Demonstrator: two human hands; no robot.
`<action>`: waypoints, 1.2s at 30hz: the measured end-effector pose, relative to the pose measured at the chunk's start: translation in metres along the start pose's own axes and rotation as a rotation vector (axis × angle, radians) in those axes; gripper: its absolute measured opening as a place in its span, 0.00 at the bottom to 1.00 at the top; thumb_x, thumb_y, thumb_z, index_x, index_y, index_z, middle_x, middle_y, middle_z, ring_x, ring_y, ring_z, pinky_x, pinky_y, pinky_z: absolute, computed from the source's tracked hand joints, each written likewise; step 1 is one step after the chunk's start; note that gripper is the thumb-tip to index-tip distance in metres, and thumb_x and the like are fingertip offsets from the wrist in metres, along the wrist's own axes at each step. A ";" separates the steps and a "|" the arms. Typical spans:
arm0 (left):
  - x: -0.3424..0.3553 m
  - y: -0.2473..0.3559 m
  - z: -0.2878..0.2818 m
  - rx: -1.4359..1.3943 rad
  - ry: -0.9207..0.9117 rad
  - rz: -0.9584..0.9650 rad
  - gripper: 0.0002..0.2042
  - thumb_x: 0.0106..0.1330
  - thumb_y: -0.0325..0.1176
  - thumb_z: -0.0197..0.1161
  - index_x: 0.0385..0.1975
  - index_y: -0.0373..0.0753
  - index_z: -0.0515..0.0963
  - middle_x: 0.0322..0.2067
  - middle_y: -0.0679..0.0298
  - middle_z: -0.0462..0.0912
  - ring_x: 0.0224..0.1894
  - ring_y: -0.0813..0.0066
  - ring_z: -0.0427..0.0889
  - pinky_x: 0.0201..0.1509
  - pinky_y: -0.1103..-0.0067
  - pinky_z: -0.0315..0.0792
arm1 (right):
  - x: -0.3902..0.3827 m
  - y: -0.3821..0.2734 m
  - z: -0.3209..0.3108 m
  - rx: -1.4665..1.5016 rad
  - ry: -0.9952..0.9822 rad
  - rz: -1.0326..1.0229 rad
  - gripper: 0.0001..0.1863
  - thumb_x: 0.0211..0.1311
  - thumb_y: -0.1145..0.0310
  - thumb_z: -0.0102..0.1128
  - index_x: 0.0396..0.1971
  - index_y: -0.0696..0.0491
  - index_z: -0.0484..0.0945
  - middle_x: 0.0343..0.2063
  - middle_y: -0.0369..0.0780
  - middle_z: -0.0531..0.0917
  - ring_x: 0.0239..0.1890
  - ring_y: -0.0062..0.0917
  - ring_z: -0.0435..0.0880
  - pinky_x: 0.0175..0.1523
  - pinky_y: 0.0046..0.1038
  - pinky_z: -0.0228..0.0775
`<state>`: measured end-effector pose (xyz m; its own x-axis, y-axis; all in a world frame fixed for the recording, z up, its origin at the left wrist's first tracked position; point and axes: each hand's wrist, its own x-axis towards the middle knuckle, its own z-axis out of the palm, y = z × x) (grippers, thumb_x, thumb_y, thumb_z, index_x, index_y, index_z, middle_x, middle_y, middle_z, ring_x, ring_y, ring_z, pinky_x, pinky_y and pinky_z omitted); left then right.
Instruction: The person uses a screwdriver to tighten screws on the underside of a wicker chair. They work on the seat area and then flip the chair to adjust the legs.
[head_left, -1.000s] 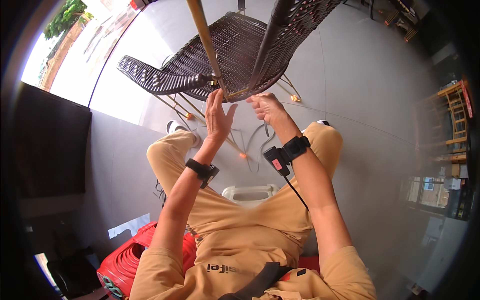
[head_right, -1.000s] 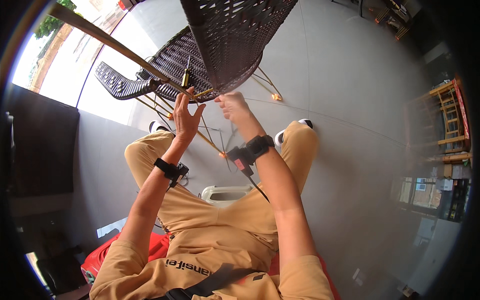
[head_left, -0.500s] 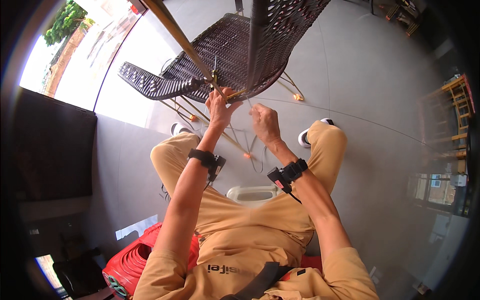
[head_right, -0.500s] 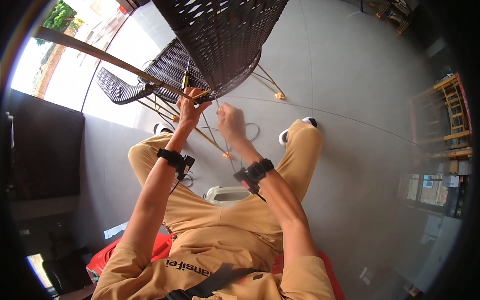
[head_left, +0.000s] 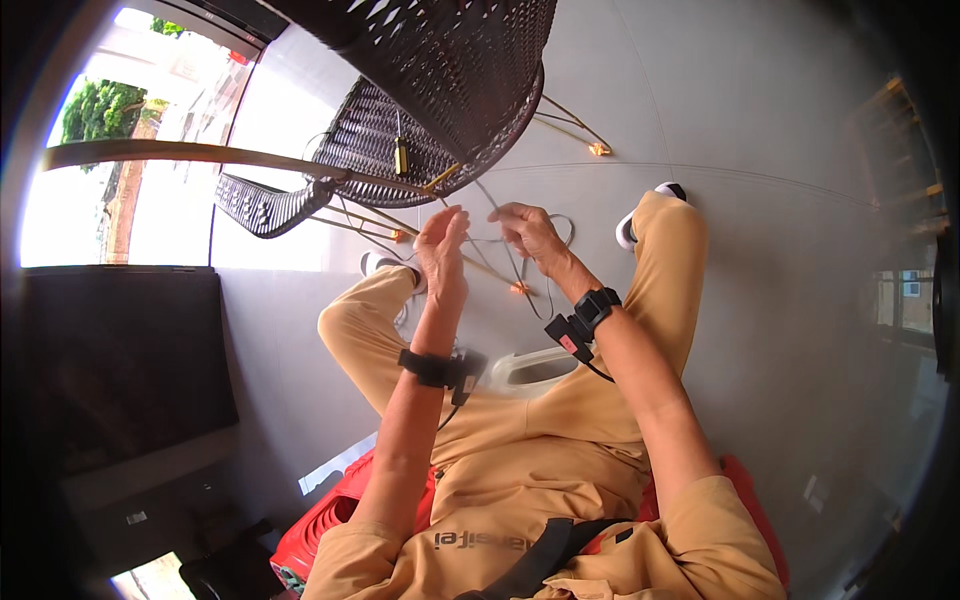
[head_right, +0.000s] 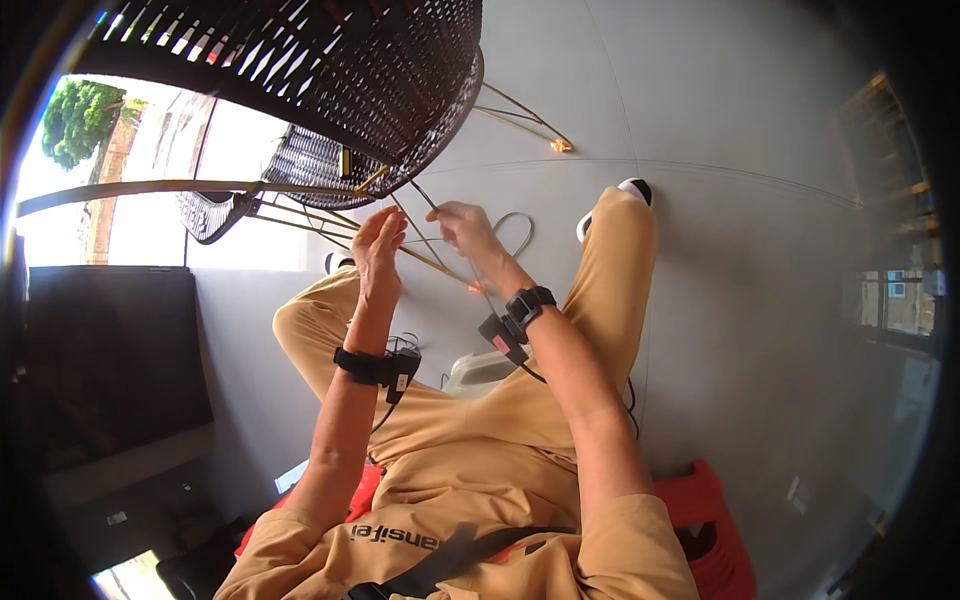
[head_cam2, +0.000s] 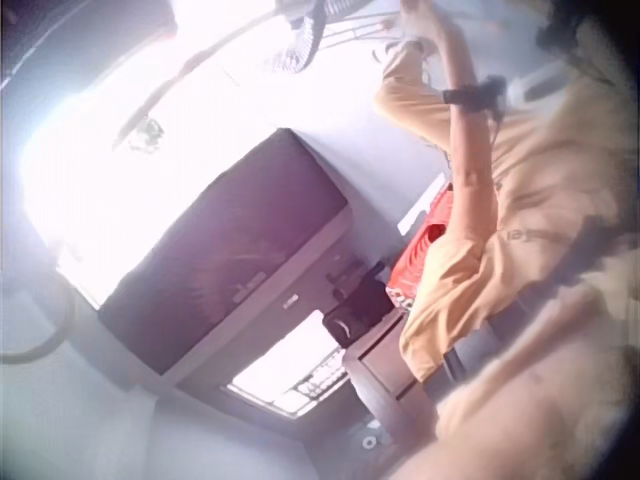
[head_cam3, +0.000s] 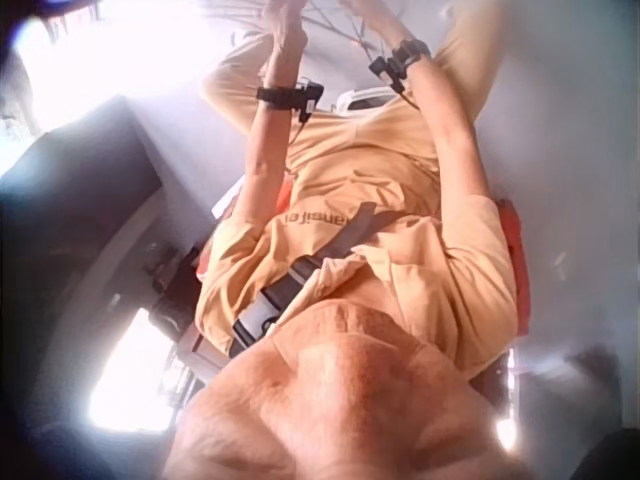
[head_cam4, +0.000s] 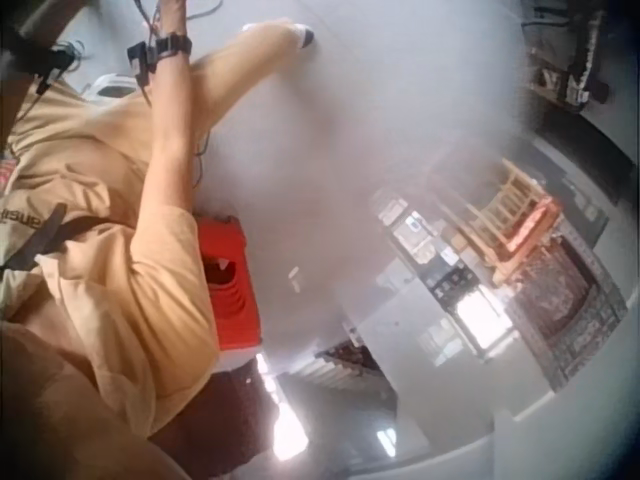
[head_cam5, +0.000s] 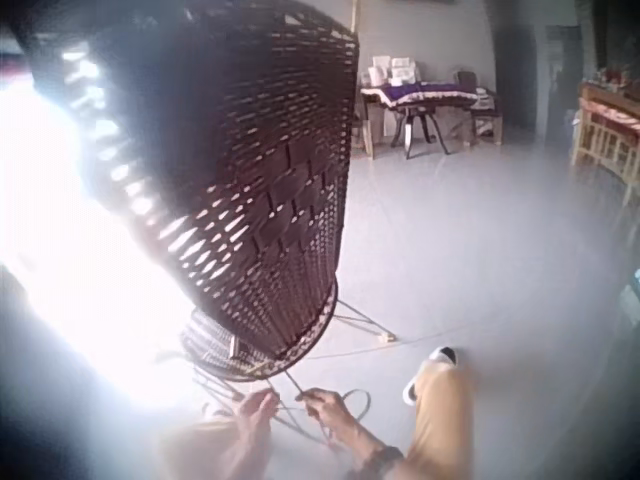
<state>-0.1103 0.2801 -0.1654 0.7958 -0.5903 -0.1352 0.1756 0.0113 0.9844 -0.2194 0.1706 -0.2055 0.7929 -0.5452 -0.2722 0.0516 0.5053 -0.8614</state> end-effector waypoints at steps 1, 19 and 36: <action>0.001 0.001 0.004 -0.005 -0.044 -0.093 0.15 0.62 0.33 0.62 0.45 0.31 0.76 0.36 0.65 0.81 0.38 0.79 0.75 0.43 0.84 0.68 | -0.001 -0.001 0.001 0.007 -0.006 0.003 0.09 0.60 0.62 0.57 0.32 0.51 0.81 0.15 0.27 0.67 0.14 0.08 0.58 0.16 0.13 0.46; 0.023 -0.023 0.028 0.067 -0.090 0.057 0.09 0.63 0.31 0.61 0.39 0.35 0.82 0.29 0.70 0.80 0.31 0.85 0.72 0.36 0.85 0.64 | -0.013 -0.001 0.014 -0.353 0.561 -0.275 0.08 0.60 0.68 0.56 0.32 0.57 0.81 0.19 0.34 0.75 0.18 0.21 0.72 0.24 0.24 0.65; 0.014 -0.011 0.026 -0.108 -0.104 -0.110 0.08 0.63 0.30 0.62 0.39 0.35 0.79 0.30 0.71 0.79 0.32 0.85 0.74 0.39 0.88 0.70 | 0.045 -0.004 0.010 1.095 0.280 0.107 0.13 0.61 0.73 0.54 0.45 0.58 0.75 0.21 0.35 0.73 0.20 0.17 0.69 0.23 0.17 0.62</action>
<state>-0.1156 0.2510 -0.1749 0.7052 -0.6729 -0.2233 0.3236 0.0252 0.9458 -0.1775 0.1505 -0.2098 0.6689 -0.5248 -0.5265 0.6038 0.7967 -0.0270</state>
